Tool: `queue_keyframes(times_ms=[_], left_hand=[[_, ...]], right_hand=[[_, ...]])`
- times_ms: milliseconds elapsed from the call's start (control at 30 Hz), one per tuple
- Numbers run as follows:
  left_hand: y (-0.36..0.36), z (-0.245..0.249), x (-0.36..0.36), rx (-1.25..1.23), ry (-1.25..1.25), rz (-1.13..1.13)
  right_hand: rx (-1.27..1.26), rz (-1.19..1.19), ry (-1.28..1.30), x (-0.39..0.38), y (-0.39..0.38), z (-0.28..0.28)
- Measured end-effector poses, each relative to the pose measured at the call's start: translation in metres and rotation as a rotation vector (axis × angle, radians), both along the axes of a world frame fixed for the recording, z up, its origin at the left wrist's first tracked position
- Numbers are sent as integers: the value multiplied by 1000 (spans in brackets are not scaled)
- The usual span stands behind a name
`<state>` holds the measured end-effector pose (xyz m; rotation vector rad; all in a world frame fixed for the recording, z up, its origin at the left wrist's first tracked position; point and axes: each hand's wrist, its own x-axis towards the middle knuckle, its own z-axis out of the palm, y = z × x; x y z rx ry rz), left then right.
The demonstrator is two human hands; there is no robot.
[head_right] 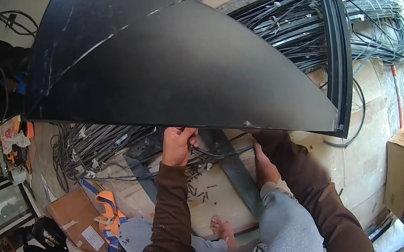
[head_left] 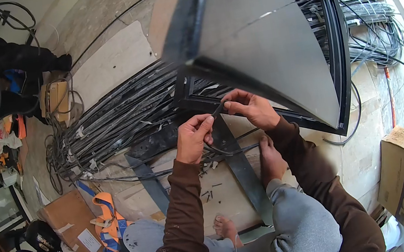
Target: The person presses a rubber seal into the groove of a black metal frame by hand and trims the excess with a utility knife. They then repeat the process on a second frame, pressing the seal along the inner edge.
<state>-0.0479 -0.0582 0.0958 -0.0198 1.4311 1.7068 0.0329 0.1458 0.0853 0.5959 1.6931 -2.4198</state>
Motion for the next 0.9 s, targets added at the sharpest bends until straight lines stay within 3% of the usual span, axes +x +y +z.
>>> queue_keyframes(times_ms=[100,167,233,400,467,533,600,667,733,767,833,867,900], left_hand=[[1,4,-6,-77,93,-65],[0,3,-8,-114,110,-99],[-4,2,-10,-146,92,-103],[-13,9,-18,-176,-62,-154],[-16,7,-18,-173,-29,-183],[-17,6,-18,-173,-1,-215],[-16,4,-16,-171,19,-252],[-15,2,-13,-167,-24,-280],[-15,3,-10,-168,-81,-359],[-12,4,-7,-171,-116,-424],[-8,5,1,-166,-167,-526],[-6,4,5,-158,-184,-564],[-4,3,9,-149,-201,-602]], right_hand=[[94,48,-177,16,4,-5],[300,70,-248,23,10,-13],[665,32,-168,34,19,-39],[1556,-54,22,85,38,-165],[980,-281,210,93,40,-196],[969,-288,209,97,39,-201],[1524,-71,12,89,33,-151],[753,-291,184,96,29,-185],[561,-383,349,97,25,-224],[763,-379,440,91,25,-231],[623,-397,497,88,23,-233],[283,-411,459,83,20,-205],[134,-422,428,79,15,-190]])
